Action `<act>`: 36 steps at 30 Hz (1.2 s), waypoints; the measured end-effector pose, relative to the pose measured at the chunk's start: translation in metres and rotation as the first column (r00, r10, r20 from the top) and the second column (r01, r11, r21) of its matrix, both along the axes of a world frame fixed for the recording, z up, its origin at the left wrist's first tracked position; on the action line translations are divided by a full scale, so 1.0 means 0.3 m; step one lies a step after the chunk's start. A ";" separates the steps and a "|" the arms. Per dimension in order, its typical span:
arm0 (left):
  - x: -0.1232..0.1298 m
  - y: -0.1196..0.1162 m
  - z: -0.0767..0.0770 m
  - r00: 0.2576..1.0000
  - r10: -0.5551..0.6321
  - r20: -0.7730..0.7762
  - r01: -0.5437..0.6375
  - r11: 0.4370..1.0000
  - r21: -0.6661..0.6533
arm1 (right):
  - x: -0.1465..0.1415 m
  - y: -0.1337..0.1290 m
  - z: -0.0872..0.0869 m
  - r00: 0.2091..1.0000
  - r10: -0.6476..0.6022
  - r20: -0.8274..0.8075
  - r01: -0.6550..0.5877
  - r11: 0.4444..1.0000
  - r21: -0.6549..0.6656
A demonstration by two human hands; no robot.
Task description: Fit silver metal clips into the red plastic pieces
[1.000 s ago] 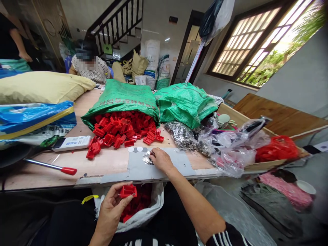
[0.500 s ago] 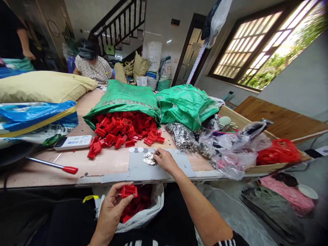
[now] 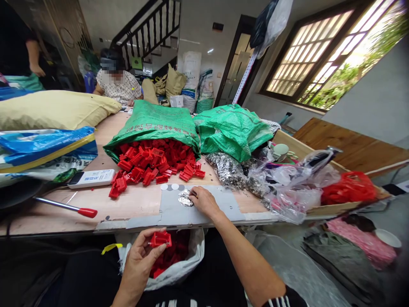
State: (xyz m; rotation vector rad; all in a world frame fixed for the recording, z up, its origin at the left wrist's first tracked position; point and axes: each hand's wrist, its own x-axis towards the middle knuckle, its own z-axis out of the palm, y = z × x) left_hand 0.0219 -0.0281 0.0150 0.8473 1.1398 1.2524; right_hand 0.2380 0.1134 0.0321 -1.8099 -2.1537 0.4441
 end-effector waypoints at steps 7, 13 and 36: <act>0.001 0.001 -0.005 1.000 0.006 -0.005 -0.006 1.000 -0.013 | 0.020 0.002 -0.001 0.998 -0.021 -0.060 0.021 1.000 0.006; 0.006 0.002 -0.006 1.000 0.002 -0.002 -0.002 1.000 0.006 | 0.034 0.003 -0.011 0.994 -0.024 -0.107 0.026 0.999 0.018; 0.038 -0.013 0.000 0.995 0.089 0.039 -0.089 0.996 -0.013 | 0.173 0.013 0.044 0.994 -0.062 0.090 0.068 0.996 -0.056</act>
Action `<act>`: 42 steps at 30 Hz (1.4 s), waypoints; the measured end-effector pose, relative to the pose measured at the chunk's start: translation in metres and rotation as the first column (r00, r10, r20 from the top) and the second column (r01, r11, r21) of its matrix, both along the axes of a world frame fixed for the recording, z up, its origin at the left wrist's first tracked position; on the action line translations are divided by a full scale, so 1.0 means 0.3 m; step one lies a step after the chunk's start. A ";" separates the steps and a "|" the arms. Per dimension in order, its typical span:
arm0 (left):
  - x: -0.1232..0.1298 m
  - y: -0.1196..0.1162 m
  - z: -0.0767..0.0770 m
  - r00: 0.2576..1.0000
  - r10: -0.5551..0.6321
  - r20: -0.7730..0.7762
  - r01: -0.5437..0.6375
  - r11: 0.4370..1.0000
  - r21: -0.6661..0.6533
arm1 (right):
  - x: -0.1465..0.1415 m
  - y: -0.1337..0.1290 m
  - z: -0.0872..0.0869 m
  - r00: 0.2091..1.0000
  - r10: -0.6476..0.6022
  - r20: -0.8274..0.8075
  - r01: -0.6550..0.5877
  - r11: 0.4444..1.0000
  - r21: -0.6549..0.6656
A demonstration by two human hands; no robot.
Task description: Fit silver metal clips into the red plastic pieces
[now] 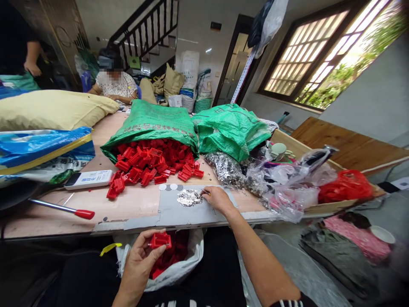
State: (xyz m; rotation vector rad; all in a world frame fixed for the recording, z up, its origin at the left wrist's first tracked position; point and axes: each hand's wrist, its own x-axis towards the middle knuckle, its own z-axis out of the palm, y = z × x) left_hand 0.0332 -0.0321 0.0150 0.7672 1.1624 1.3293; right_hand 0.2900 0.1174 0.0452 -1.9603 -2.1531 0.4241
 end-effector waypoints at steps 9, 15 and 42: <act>-0.003 0.003 -0.015 1.000 -0.003 0.028 0.003 1.000 -0.008 | -0.006 -0.009 -0.022 0.999 -0.024 -0.037 0.025 0.999 0.033; -0.001 0.002 -0.002 0.999 -0.011 0.038 0.011 1.000 -0.019 | -0.009 -0.007 -0.040 0.995 -0.012 -0.100 0.016 0.999 0.039; -0.010 0.006 -0.026 1.000 -0.011 0.002 0.011 1.000 -0.004 | 0.043 -0.004 -0.077 0.957 0.029 -0.289 0.005 0.993 0.117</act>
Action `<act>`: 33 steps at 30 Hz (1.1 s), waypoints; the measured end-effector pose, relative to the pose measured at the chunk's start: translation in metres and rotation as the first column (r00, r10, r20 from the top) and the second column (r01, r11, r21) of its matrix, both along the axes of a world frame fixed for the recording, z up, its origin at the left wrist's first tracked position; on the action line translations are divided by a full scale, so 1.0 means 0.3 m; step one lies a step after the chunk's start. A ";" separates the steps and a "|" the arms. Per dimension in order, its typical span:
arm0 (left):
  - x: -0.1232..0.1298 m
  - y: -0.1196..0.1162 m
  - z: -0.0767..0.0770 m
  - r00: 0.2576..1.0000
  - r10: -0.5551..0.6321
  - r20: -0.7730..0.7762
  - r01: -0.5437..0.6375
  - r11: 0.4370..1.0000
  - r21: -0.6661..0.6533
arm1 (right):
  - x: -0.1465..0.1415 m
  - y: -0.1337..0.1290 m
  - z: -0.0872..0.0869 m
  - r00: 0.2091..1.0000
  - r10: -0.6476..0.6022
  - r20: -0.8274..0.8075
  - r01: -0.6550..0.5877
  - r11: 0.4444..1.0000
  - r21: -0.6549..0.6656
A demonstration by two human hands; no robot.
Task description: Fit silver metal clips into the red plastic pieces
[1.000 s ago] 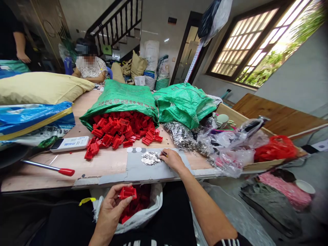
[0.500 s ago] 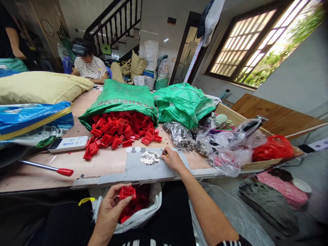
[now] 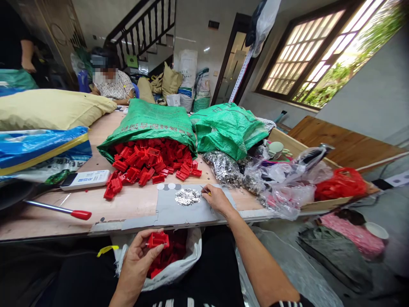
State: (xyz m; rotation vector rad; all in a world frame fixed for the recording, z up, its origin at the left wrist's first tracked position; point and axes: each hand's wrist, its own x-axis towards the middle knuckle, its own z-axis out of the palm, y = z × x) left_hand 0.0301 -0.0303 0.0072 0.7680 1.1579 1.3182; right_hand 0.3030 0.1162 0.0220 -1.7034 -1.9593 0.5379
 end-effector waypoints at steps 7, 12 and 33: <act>-0.026 0.032 0.036 0.978 -0.051 0.200 0.061 0.997 -0.040 | -0.107 -0.112 0.067 0.965 0.138 -0.224 -0.144 0.990 -0.008; -0.025 0.046 0.069 0.949 -0.071 0.306 0.084 0.996 -0.029 | -0.264 -0.245 0.133 0.860 0.342 -0.379 -0.365 0.931 0.012; -0.034 0.064 0.089 0.939 -0.238 0.249 0.227 0.971 0.073 | -0.331 -0.306 0.104 0.720 0.542 -0.433 -0.583 0.811 0.046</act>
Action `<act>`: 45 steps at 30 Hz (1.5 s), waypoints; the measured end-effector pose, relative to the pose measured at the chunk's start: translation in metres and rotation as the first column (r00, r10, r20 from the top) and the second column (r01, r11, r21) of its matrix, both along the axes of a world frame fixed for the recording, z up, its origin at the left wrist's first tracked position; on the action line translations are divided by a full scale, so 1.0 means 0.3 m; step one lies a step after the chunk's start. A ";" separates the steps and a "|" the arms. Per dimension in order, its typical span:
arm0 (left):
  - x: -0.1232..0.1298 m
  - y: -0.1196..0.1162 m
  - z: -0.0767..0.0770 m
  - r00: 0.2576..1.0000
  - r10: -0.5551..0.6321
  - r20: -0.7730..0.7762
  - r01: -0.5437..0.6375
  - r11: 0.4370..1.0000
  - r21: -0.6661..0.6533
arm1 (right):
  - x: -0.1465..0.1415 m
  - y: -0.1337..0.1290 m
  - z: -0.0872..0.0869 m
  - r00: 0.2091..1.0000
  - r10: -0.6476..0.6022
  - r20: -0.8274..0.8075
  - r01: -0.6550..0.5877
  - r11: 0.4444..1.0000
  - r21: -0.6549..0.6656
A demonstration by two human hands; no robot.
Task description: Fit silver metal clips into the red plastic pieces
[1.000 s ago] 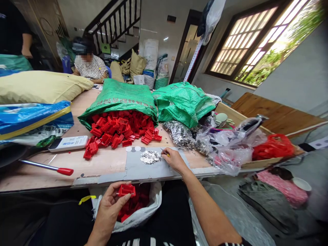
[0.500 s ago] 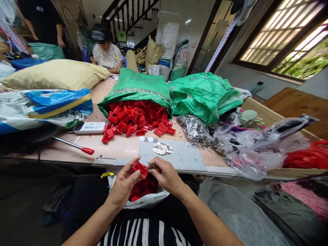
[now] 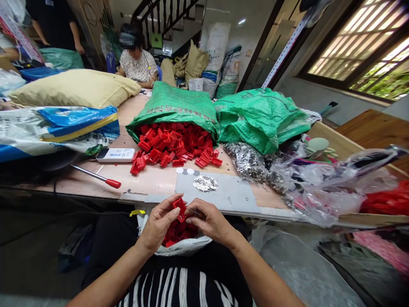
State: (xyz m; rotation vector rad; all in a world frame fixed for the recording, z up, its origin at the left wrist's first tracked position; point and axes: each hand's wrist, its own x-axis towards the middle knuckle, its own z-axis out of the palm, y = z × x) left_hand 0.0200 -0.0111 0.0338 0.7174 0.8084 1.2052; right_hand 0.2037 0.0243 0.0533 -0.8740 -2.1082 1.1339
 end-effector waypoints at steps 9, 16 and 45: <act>0.008 0.024 -0.020 0.998 0.002 -0.063 0.000 1.000 0.027 | 0.056 0.010 -0.027 0.987 -0.159 0.031 0.159 0.987 -0.027; 0.016 0.124 -0.063 0.962 0.042 -0.270 0.014 0.980 0.199 | 0.088 0.060 -0.083 0.970 -0.224 0.093 0.213 0.970 0.114; -0.020 0.222 -0.099 0.600 0.096 -0.794 0.359 0.856 0.373 | 0.075 0.112 -0.081 0.948 -0.129 0.290 0.095 0.987 0.129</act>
